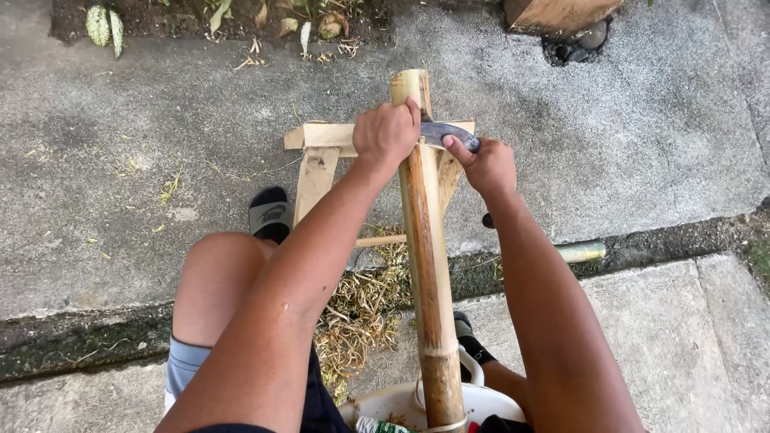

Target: Scraping the outer layer of a bamboo pole using a knife.

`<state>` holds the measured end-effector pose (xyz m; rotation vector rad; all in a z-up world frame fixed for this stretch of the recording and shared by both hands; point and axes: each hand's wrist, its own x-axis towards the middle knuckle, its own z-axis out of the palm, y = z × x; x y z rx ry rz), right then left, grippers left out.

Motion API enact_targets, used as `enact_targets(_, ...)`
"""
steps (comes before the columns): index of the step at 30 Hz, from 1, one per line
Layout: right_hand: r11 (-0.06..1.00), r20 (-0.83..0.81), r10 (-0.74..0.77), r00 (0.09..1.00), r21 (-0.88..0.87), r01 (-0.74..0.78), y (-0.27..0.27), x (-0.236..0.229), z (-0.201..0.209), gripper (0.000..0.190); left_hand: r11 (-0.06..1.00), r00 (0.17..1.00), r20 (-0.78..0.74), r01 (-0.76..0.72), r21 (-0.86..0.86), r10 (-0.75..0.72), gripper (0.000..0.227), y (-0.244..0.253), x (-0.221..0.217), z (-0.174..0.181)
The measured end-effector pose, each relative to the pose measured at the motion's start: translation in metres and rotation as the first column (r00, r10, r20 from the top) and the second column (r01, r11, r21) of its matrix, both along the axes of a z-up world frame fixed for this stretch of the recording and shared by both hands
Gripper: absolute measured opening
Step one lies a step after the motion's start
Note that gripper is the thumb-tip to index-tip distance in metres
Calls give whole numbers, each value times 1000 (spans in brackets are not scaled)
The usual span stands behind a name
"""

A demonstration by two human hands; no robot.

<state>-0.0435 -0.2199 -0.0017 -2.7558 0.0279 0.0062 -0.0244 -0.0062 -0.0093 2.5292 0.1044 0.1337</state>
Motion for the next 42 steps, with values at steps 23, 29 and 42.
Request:
enact_targets(23,998,-66,-8,998,-67,4,-5,-51,10,88,1000,996,-85,19,-15,-20,72,-15,-49,-20)
enact_targets(29,995,-118,-19,993,-104,6,-8,-59,10,89,999,995,-95,30,-17,-31,73,-15,-63,-14)
enact_targets(42,995,-54,19,998,-98,-24,-15,-95,11,88,998,995,-83,57,15,-55,63,-21,-96,-14)
